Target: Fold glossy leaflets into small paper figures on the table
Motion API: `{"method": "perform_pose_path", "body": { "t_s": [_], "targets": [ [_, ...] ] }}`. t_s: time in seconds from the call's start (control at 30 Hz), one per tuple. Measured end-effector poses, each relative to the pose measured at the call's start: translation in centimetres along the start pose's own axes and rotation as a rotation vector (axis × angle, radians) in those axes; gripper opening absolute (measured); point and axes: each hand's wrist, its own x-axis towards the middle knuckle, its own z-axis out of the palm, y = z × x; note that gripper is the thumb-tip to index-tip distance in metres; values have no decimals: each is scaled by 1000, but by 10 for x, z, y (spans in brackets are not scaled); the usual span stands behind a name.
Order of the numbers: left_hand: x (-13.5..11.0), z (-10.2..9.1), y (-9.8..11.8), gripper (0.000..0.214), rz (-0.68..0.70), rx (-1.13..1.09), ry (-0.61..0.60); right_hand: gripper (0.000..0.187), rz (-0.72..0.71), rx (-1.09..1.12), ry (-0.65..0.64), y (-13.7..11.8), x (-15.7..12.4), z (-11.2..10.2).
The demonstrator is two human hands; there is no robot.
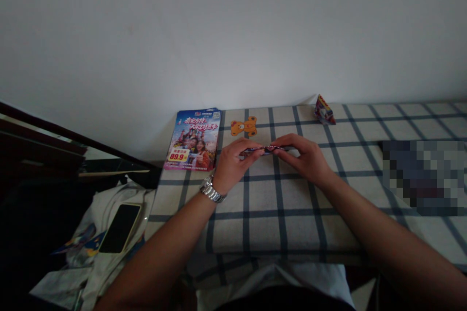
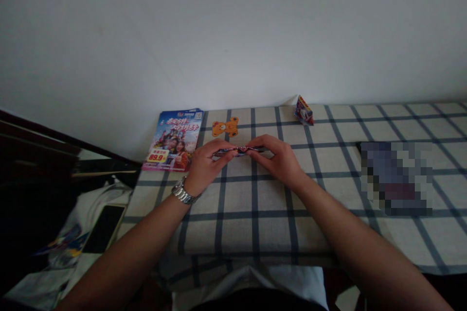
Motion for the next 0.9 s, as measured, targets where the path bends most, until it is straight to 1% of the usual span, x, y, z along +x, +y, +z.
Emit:
{"method": "perform_pose_path", "body": {
  "t_s": [0.17, 0.5, 0.63, 0.77, 0.9],
  "targets": [
    [-1, 1, -1, 11, 0, 3, 7, 18, 2, 21, 16, 1, 0, 0],
    [0, 0, 1, 14, -18, -34, -2, 21, 68, 132, 15, 5, -1, 1],
    [-1, 1, 0, 14, -9, -60, -3, 18, 66, 162, 2, 6, -1, 1],
    [-1, 2, -1, 16, -20, -49, -7, 20, 76, 168, -7, 5, -1, 1],
    [-2, 2, 0, 18, -21, -55, -6, 18, 52, 186, -10, 4, -1, 2]
  ]
}}
